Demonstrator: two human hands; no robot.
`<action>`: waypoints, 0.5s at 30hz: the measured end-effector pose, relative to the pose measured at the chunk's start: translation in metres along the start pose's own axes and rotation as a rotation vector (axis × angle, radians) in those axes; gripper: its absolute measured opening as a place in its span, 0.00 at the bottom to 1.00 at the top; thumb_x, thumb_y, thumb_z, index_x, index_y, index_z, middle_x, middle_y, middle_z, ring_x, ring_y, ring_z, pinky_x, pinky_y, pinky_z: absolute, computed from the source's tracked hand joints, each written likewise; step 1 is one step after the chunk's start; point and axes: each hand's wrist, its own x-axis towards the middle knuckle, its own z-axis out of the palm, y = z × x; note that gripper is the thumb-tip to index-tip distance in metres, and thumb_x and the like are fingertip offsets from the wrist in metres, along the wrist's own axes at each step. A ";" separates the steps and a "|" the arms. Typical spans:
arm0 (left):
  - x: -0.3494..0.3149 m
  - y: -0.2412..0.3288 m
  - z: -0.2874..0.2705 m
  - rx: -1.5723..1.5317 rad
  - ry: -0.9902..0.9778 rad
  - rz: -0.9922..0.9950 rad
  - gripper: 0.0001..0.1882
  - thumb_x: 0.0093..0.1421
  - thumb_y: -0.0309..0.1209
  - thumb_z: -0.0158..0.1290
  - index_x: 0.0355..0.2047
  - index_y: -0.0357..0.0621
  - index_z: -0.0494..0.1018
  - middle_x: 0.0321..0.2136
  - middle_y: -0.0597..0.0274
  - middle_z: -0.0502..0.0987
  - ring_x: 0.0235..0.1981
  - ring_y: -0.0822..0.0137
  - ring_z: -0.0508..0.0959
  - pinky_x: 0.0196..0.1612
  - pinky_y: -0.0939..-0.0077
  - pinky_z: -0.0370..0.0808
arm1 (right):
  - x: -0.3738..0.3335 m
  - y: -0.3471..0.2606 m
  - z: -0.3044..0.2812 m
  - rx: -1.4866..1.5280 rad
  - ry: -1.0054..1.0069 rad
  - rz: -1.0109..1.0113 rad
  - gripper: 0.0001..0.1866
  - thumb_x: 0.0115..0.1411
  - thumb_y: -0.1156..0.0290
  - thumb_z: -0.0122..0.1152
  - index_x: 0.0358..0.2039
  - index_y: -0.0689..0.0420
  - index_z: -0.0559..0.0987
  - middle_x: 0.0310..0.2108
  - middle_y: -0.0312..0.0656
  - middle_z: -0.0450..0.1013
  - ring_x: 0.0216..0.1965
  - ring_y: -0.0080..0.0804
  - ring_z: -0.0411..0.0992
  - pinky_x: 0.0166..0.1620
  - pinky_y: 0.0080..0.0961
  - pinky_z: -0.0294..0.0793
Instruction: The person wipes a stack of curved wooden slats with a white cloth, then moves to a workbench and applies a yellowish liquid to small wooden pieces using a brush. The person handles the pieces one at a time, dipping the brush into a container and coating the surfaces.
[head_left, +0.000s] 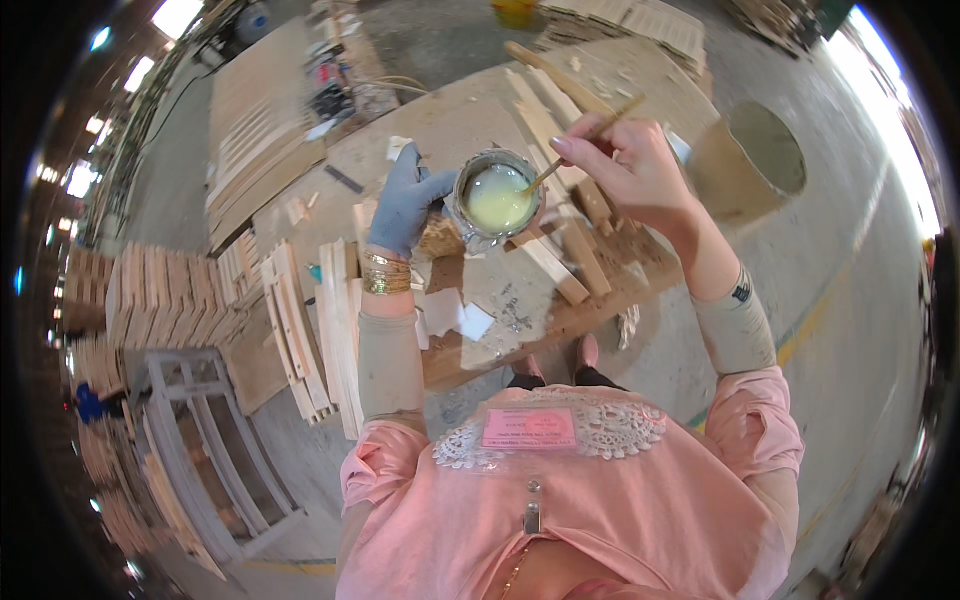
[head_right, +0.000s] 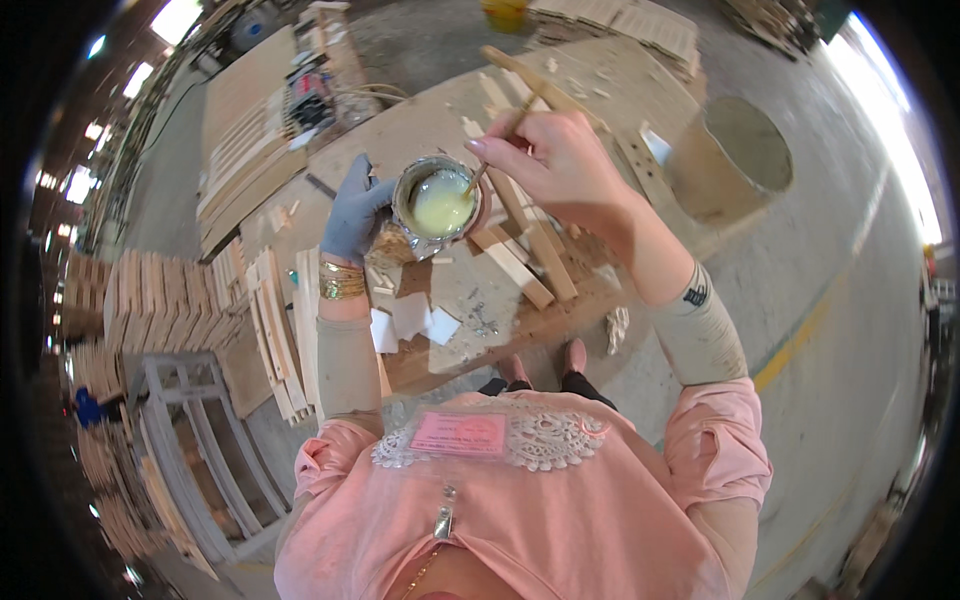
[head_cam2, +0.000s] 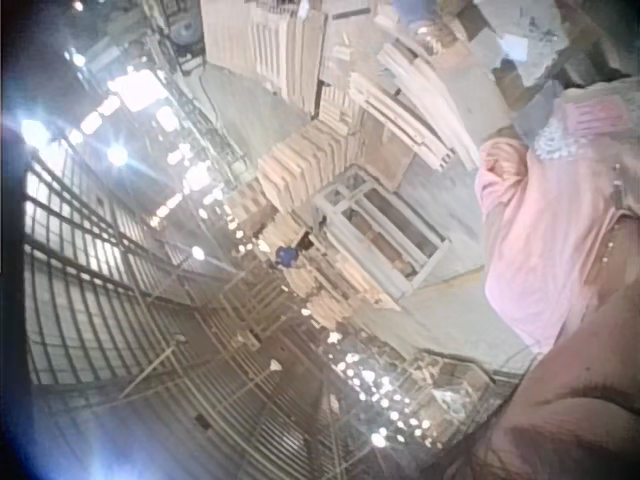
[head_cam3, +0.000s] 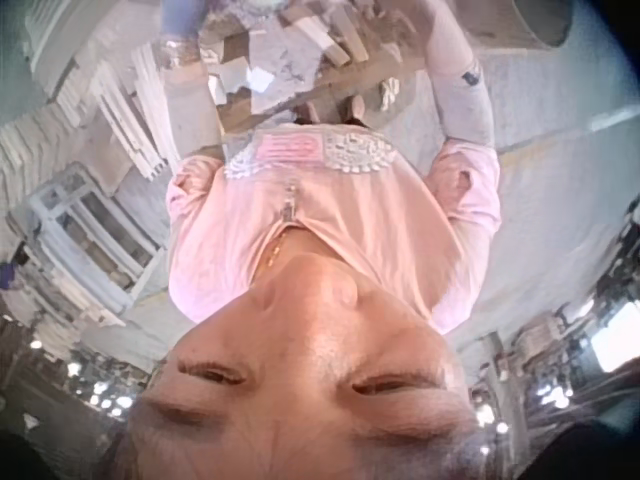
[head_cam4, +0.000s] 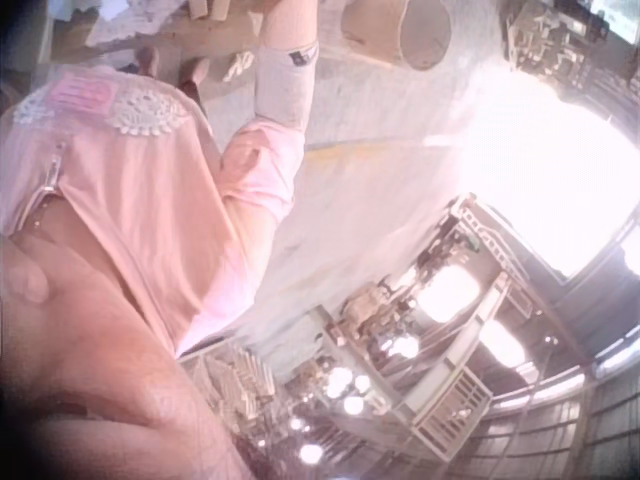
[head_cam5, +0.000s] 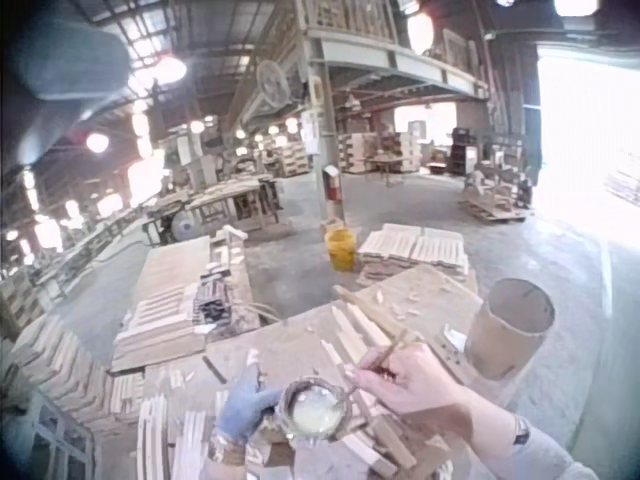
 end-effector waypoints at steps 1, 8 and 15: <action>0.001 -0.002 0.012 0.033 -0.044 -0.023 0.17 0.51 0.30 0.57 0.40 0.37 0.67 0.24 0.69 0.69 0.21 0.80 0.67 0.20 0.85 0.64 | -0.006 0.000 -0.003 0.027 -0.020 0.085 0.17 0.56 0.62 0.59 0.26 0.67 0.78 0.18 0.42 0.72 0.19 0.24 0.68 0.25 0.24 0.67; -0.001 0.000 0.074 0.432 -0.466 0.095 0.29 0.54 0.30 0.55 0.55 0.30 0.62 0.39 0.57 0.75 0.33 0.76 0.74 0.37 0.83 0.71 | -0.088 0.050 0.012 0.626 -0.002 0.155 0.10 0.60 0.71 0.57 0.29 0.66 0.78 0.24 0.35 0.74 0.25 0.16 0.69 0.27 0.18 0.68; -0.013 -0.003 0.127 0.233 -0.609 -0.294 0.28 0.53 0.30 0.54 0.54 0.34 0.65 0.37 0.62 0.76 0.34 0.78 0.74 0.37 0.83 0.72 | -0.180 0.081 0.006 0.209 0.273 -0.113 0.03 0.52 0.77 0.61 0.29 0.60 0.79 0.23 0.41 0.74 0.23 0.33 0.70 0.27 0.26 0.69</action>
